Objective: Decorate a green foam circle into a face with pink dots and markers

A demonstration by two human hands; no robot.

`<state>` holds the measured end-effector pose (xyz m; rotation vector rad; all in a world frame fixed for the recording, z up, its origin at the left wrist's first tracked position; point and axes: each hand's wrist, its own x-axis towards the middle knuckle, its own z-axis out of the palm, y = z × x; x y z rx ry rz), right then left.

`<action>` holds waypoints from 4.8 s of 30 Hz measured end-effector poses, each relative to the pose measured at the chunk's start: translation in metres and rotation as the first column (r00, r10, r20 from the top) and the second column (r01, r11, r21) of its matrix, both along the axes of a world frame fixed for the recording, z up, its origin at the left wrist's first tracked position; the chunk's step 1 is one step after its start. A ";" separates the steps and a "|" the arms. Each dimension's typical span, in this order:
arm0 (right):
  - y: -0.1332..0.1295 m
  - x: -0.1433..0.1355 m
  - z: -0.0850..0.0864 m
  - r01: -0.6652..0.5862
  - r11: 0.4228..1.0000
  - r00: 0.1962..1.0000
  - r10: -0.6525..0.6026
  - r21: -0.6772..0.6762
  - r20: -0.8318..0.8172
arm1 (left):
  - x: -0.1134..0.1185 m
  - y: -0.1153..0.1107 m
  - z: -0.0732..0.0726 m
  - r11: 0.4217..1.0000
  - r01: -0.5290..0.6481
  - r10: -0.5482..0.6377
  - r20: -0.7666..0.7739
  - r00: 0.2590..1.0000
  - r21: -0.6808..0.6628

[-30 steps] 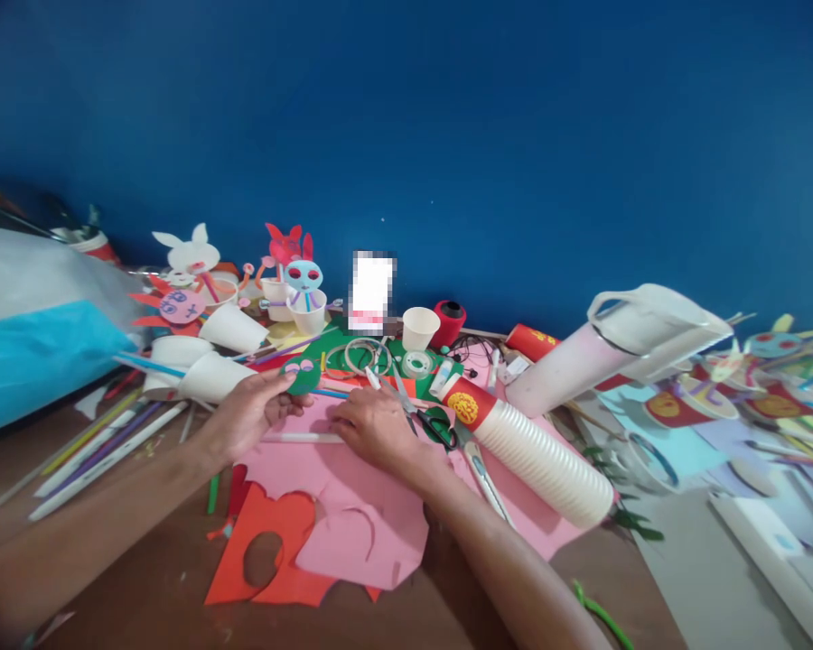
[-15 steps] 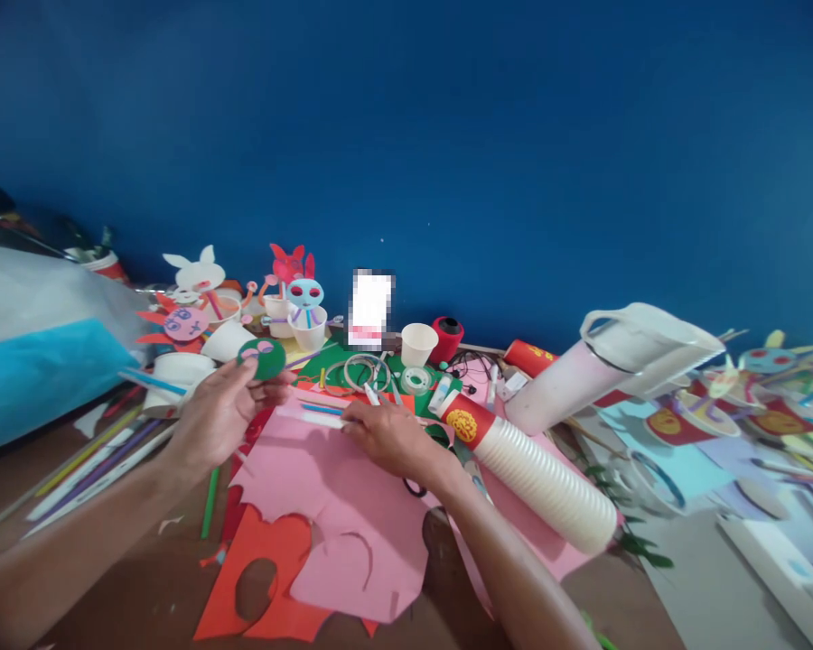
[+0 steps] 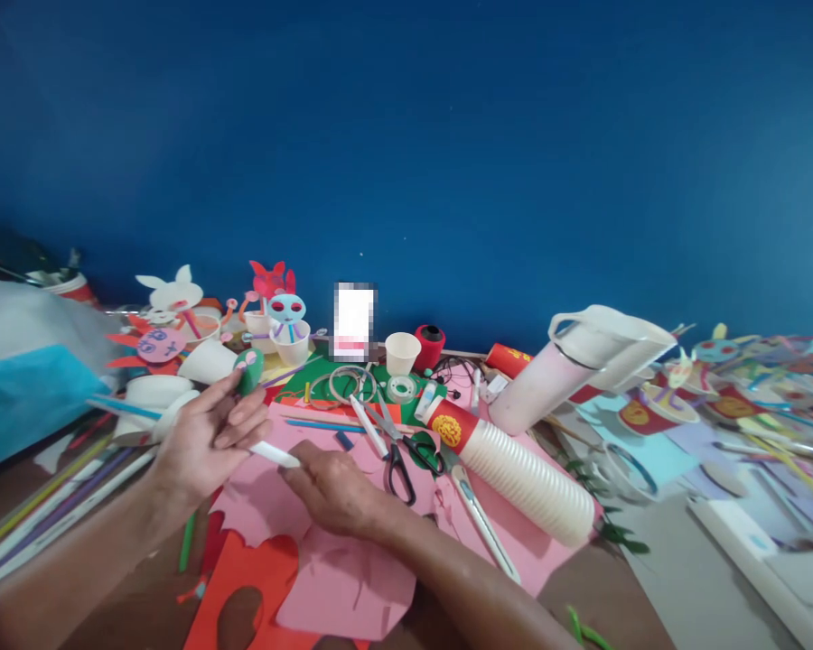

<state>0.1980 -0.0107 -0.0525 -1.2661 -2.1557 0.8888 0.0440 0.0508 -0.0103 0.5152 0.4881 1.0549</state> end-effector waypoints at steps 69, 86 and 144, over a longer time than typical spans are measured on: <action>0.008 -0.015 -0.009 0.292 0.939 0.808 -0.343 -0.180 -0.480 | 0.021 -0.009 -0.035 0.946 -0.241 0.182 -0.259 0.948 -0.216; -0.006 -0.003 0.027 0.194 0.963 0.981 -0.191 0.186 -0.033 | 0.024 -0.017 -0.036 0.975 -0.221 0.217 -0.331 0.918 0.027; 0.011 0.031 0.039 0.154 0.948 0.869 -0.264 0.277 0.419 | 0.012 0.005 -0.030 0.964 -0.183 0.256 -0.479 0.840 0.195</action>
